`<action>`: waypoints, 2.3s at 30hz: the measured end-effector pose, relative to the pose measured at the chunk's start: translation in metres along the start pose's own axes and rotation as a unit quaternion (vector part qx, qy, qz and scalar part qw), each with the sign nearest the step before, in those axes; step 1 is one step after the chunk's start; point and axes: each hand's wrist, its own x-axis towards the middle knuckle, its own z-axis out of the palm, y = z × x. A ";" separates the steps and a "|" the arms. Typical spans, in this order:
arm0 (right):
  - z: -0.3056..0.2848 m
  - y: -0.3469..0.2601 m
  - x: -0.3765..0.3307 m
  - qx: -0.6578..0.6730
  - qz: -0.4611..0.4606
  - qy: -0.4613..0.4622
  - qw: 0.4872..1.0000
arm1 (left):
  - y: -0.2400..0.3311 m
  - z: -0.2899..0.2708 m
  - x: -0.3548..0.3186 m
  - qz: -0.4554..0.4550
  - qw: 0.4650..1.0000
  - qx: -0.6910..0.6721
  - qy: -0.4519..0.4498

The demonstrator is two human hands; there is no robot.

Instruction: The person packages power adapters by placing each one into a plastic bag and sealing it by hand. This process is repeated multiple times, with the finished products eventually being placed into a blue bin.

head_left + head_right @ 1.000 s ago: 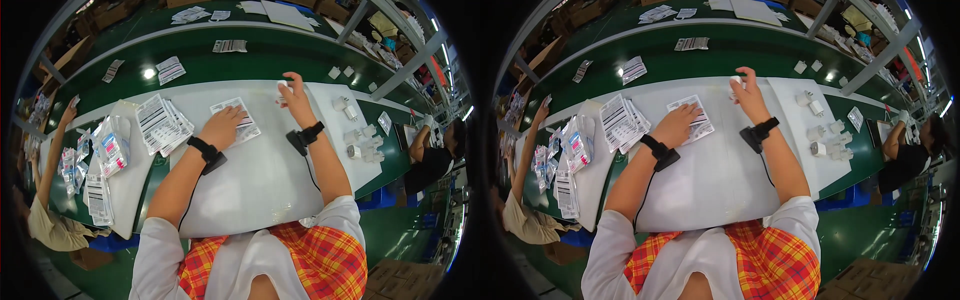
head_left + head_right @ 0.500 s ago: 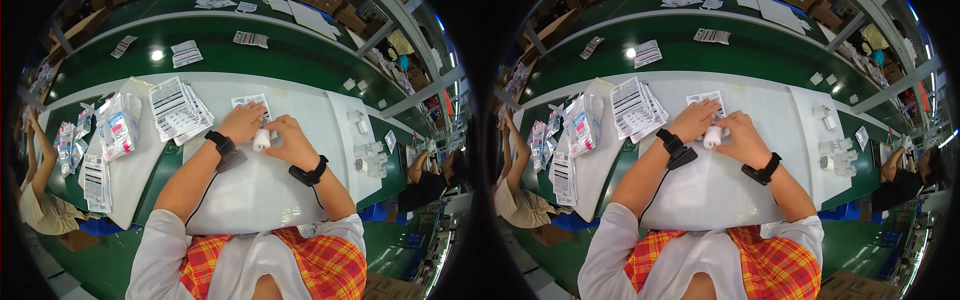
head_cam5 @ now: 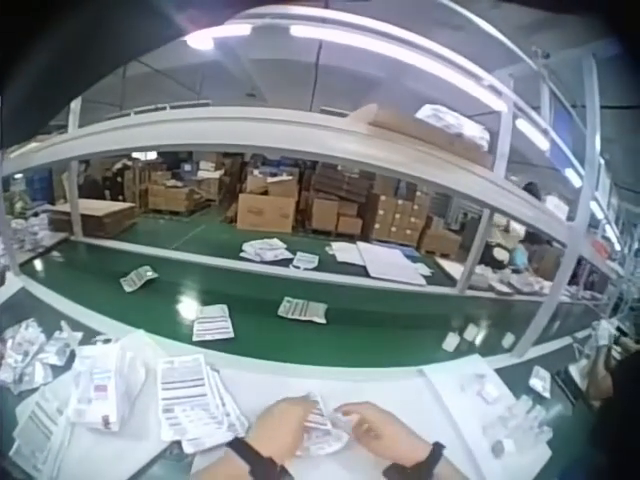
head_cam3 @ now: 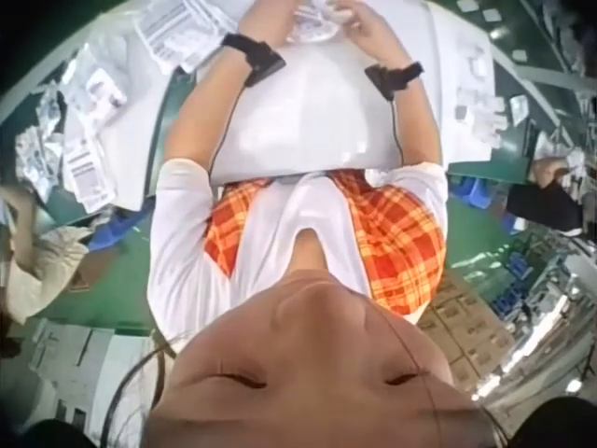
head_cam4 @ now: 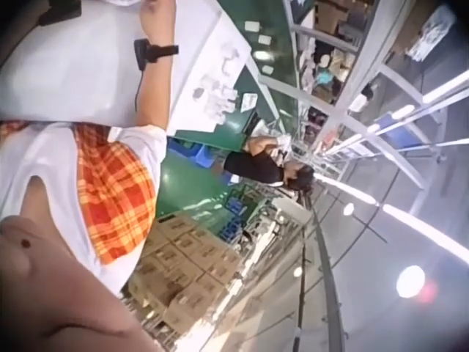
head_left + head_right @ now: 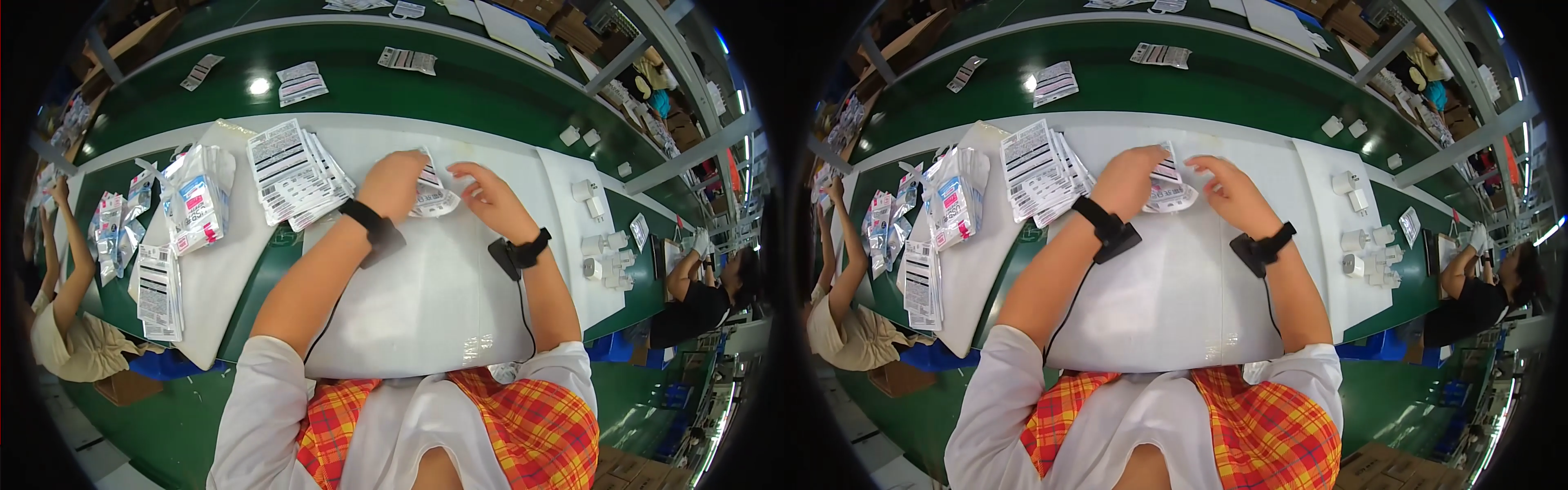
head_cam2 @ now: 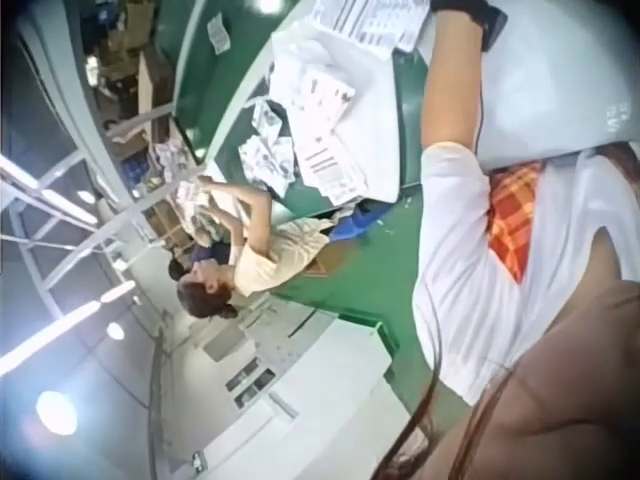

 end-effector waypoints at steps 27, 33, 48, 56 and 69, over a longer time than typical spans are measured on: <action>-0.001 0.019 -0.014 0.247 0.200 0.176 0.932 | 0.029 0.032 0.022 -0.138 0.878 -0.455 0.054; -0.021 0.054 -0.016 0.186 0.028 0.137 0.972 | 0.011 0.041 0.027 -0.129 0.835 -0.534 0.039; 0.048 -0.005 -0.034 -0.244 -0.040 0.049 0.968 | 0.005 0.038 -0.018 0.092 0.991 0.092 -0.043; 0.041 -0.004 -0.036 -0.119 0.014 0.038 0.992 | 0.015 0.055 -0.018 0.071 0.997 0.027 0.024; -0.094 0.073 -0.385 0.036 0.153 0.546 0.823 | 0.008 0.026 -0.037 0.108 0.992 0.013 -0.065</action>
